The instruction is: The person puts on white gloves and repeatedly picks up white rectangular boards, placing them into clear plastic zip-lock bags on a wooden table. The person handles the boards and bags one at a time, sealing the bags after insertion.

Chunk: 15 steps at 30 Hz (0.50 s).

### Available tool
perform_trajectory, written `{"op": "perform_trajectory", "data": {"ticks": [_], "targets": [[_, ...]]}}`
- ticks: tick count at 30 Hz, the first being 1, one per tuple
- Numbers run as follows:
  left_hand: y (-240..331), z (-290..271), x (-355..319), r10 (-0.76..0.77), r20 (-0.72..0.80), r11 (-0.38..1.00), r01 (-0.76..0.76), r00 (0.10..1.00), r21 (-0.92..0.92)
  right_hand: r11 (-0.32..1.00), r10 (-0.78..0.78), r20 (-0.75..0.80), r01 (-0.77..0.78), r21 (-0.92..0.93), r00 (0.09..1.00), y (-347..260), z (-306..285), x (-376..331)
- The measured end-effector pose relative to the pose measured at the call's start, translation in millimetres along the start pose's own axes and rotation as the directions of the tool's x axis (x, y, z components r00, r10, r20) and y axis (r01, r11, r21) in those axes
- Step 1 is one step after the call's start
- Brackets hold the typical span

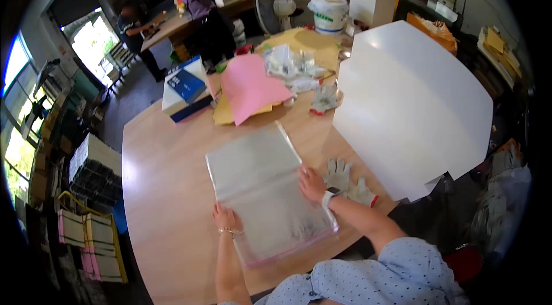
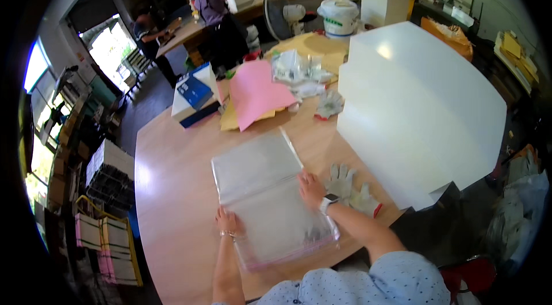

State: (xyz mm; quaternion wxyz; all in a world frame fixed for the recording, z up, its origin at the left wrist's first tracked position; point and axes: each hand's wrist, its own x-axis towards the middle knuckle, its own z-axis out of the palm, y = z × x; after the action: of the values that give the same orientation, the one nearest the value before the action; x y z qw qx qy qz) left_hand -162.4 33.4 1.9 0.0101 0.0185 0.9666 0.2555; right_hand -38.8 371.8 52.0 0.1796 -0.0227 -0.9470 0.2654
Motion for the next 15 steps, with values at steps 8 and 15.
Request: {"op": "perform_trajectory", "data": {"ticks": [8,15], "targets": [[-12.2,9.2,4.5,-0.091,0.107,0.979,0.109,0.99,-0.174,0.92,0.275,0.203,-0.318,0.228,0.94,74.1,19.1,65.3],[74.4,-21.1,81.9,0.37,-0.164,0.926,-0.377,0.914,-0.01,0.605,0.547,0.21,-0.556,0.57,0.81,171.9,2.2,226.7]]}}
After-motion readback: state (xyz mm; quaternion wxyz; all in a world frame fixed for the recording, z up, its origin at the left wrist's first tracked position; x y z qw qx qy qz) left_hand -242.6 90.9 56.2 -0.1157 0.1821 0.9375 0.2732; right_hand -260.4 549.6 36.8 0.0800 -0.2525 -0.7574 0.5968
